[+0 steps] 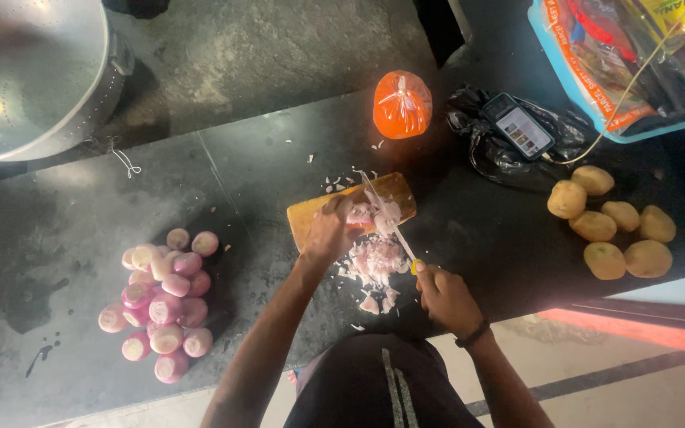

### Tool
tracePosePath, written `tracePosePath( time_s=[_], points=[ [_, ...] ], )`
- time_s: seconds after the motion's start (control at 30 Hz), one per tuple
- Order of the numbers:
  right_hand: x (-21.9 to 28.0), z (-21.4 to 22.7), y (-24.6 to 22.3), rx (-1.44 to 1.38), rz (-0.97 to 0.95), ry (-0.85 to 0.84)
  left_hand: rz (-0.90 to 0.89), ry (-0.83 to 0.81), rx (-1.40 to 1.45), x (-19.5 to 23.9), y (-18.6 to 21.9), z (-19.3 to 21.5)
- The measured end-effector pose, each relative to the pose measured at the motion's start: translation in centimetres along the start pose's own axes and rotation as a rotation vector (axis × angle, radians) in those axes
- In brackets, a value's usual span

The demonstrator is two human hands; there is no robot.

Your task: The person chops red onions on a wooden cutting board using a yellow-handled knife. The person repeatedly slices the onions into small pieces, accumulating a pile of chopped onions on the board. A pile of whole red onions and several potatoes are visible on the counter.

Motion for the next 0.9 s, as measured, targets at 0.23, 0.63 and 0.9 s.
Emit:
tracePosePath(
  time_s=[0.23,0.63,0.9],
  points=[
    [-2.3,-2.6,0.4,0.489,0.031,0.101,0.139,-0.065,-0.269,0.0,-2.0,-3.2],
    [-4.7,-6.9,-2.7,0.411,0.136,0.100,0.142,-0.083,-0.250,-0.5,-2.8,-3.8],
    [-5.4,-7.6,-1.1,0.343,0.064,0.011,0.083,0.002,-0.253,0.0,-2.8,-3.8]
  ],
)
Point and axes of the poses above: each hand's wrist, its own x-axis away from the middle knuckle, its own z-axis out of the back of the hand, y = z × x, the point moved 9 cm from there along -x, towards the middle knuckle, and after that the axes turned 15 degrees about -z, right-handed, at the moved point
